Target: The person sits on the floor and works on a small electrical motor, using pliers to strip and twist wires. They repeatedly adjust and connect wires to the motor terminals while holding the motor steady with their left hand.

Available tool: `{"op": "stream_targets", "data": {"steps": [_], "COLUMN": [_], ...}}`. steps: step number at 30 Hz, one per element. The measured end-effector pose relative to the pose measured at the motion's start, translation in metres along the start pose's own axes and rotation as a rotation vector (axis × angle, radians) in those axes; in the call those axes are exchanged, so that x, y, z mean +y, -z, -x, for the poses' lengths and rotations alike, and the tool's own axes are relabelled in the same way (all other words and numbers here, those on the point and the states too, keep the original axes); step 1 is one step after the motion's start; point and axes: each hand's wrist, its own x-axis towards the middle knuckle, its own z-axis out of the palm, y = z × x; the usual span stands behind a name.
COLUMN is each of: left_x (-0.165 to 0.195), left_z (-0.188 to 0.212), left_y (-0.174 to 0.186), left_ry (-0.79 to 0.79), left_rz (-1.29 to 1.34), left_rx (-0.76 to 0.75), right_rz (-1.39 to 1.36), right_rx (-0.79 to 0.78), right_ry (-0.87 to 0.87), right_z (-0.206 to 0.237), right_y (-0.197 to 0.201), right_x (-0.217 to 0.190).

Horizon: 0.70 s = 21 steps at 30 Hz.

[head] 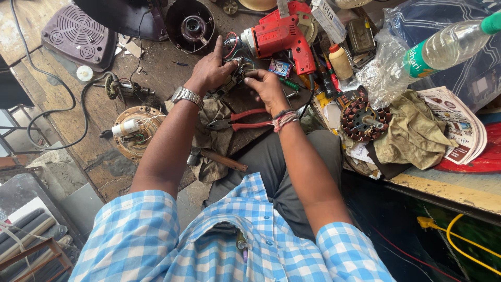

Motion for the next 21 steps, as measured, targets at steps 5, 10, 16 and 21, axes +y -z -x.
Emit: {"op": "stream_targets", "data": {"steps": [5,10,16,21], "left_x": [-0.002,-0.004,-0.005,-0.003], "left_z": [0.0,0.001,0.0,0.0], "left_y": [-0.003,-0.006,-0.008,-0.009], "left_ry": [-0.026,-0.037,-0.03,0.013], "left_rz": [0.016,0.013,0.01,0.002], "left_rx": [0.029,0.045,0.038,0.006], "right_rz": [0.408,0.188,0.097,0.188], "right_rx": [0.269,0.219,0.138,0.139], "right_ry": [0.37,0.318,0.252,0.274], "right_z": [0.017,0.005,-0.005,-0.01], "right_y": [-0.003,-0.006,0.0,0.0], "right_x": [0.004,0.009,0.014,0.015]}}
